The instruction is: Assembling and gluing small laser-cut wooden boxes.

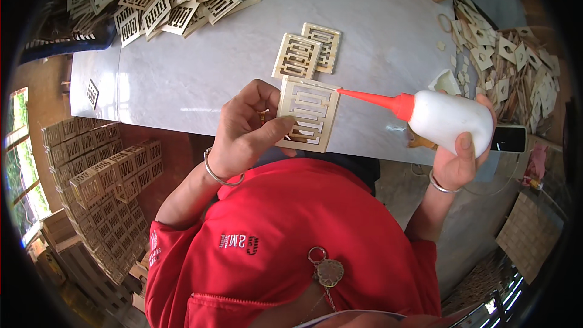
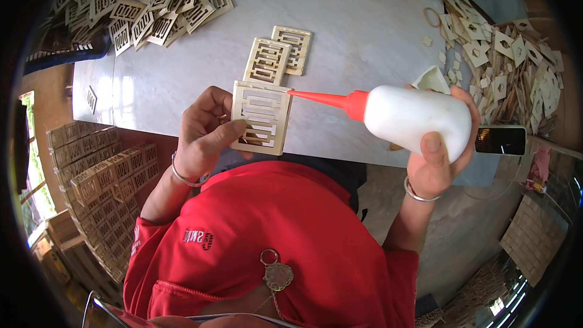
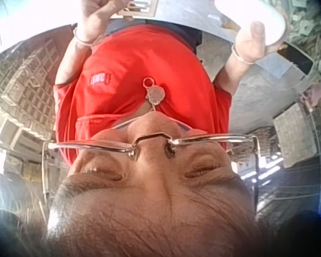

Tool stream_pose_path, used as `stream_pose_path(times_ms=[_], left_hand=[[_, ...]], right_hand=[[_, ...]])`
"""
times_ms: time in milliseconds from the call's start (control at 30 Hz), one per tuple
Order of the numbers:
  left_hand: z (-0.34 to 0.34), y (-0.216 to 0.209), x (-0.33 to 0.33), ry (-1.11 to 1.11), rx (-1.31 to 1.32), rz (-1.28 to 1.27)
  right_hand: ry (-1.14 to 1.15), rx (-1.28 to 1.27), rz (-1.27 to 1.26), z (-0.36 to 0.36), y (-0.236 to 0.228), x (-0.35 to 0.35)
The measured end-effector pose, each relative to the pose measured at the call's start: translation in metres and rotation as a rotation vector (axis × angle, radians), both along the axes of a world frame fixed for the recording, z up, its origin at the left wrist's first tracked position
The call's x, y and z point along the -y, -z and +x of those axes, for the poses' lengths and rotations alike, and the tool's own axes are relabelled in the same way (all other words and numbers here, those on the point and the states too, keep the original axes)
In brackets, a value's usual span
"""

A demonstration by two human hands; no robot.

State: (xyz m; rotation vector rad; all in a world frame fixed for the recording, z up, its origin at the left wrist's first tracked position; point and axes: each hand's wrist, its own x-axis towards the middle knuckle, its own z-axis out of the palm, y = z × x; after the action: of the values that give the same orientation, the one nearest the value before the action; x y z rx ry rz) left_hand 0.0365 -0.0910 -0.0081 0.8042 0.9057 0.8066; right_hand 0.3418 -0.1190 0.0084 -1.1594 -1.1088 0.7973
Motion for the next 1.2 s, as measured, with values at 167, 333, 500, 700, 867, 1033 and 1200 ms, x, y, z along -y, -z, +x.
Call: stream_pose_path(times_ms=[167,333,500,700,867,1033,1200], left_hand=[[0.000,0.000,-0.002,-0.005,0.064,-0.050],[0.001,0.005,-0.002,-0.029,0.160,-0.072],[0.001,0.006,-0.003,-0.030,0.169,-0.090],[0.003,0.004,-0.004,-0.019,0.187,-0.106],[0.005,0.004,-0.006,-0.011,0.189,-0.113],[0.006,0.005,-0.007,-0.018,0.201,-0.128],[0.005,0.005,-0.007,-0.034,0.214,-0.119]], right_hand=[[0.047,-0.130,-0.038,0.000,0.007,-0.002],[0.132,-0.210,-0.055,-0.001,0.013,-0.005],[0.145,-0.289,-0.068,0.000,0.018,-0.008],[0.092,-0.299,-0.060,0.005,0.020,-0.006],[0.089,-0.323,-0.059,0.003,0.019,-0.005],[0.100,-0.336,-0.053,0.007,0.023,-0.002],[-0.024,-0.346,-0.061,0.008,0.025,0.002]])
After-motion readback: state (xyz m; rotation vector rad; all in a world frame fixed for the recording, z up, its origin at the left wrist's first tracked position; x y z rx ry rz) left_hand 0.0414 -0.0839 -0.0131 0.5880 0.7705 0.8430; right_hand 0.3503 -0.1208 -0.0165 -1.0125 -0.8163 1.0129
